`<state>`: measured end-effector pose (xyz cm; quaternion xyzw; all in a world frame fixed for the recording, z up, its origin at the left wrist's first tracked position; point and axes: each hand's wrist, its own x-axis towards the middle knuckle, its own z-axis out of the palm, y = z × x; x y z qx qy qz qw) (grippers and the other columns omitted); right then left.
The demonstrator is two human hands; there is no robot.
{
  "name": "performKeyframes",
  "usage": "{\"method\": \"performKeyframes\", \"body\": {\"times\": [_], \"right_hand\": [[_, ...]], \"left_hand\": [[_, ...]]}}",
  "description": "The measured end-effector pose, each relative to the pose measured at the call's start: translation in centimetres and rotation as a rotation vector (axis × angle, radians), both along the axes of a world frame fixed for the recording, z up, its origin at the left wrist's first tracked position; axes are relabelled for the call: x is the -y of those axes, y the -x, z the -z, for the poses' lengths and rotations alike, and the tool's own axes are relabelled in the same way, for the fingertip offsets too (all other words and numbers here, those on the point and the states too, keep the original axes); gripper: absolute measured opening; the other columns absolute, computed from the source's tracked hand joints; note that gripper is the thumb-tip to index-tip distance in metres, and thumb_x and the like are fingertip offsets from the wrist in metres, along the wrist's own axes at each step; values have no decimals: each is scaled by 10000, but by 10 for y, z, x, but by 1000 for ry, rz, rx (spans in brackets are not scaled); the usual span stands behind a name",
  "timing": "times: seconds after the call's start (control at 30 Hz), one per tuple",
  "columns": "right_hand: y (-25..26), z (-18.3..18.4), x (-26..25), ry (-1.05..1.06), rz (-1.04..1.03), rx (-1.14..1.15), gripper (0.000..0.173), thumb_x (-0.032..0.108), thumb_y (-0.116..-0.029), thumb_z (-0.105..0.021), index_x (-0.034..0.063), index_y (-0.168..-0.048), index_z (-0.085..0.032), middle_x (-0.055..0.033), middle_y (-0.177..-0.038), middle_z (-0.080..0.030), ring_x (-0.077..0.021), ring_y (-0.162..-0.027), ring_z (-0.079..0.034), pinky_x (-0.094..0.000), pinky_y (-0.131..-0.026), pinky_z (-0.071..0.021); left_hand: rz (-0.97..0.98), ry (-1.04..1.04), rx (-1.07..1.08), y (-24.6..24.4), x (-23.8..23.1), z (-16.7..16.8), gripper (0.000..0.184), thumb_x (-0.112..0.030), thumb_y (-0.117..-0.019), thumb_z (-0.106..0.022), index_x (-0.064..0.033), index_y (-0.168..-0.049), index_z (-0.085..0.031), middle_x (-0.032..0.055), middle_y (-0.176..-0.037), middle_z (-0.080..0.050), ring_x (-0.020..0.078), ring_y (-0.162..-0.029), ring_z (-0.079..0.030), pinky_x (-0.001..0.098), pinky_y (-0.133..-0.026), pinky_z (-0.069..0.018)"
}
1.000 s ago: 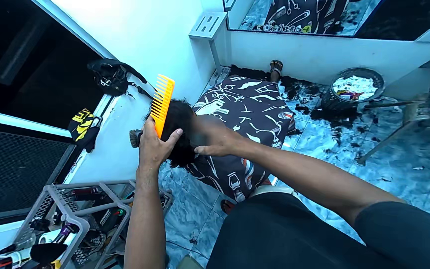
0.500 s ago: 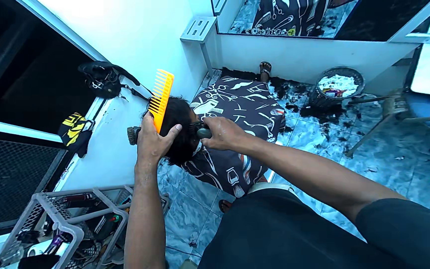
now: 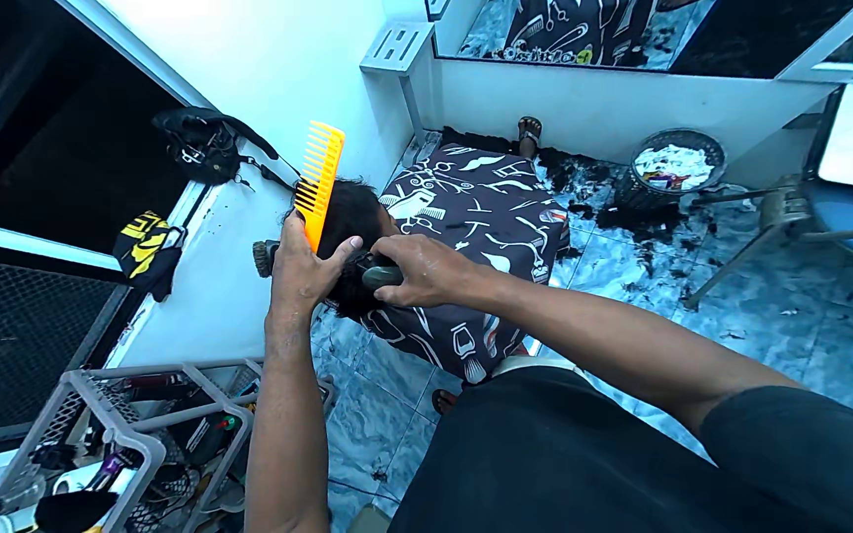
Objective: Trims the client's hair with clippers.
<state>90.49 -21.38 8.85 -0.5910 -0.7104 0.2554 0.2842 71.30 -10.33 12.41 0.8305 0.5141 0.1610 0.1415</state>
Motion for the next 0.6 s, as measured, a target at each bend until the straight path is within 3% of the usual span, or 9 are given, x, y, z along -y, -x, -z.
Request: {"method": "performKeyframes", "body": {"times": [0.13, 0.33, 0.6], "right_hand": [[-29, 23, -1, 102, 190, 94, 440, 348, -853, -740, 59, -1168, -638, -142, -1074, -671, -328, -968, -684, -567, -784, -569], [-35, 33, -13, 90, 217, 162, 435, 371, -839, -728, 75, -1143, -629, -123, -1044, -660, -306, -945, -681, -533, -757, -569], [-22, 21, -8, 69, 188, 175, 458, 369, -838, -746, 73, -1166, -625, -124, -1079, -663, -313, -954, -683, -540, -756, -570]], "left_hand": [[11, 46, -13, 1, -4, -4, 954, -738, -860, -625, -29, -1461, -404, 208, -1244, -639, 317, -1121, -659, 562, -968, -521], [57, 163, -100, 0, -15, -16, 897, -732, -882, -592, -69, -1447, -376, 194, -1189, -650, 325, -1072, -674, 587, -915, -531], [259, 241, -167, 14, -32, -25, 947, -637, -818, -727, -94, -1480, -322, 168, -1236, -636, 278, -1114, -665, 562, -955, -533]]}}
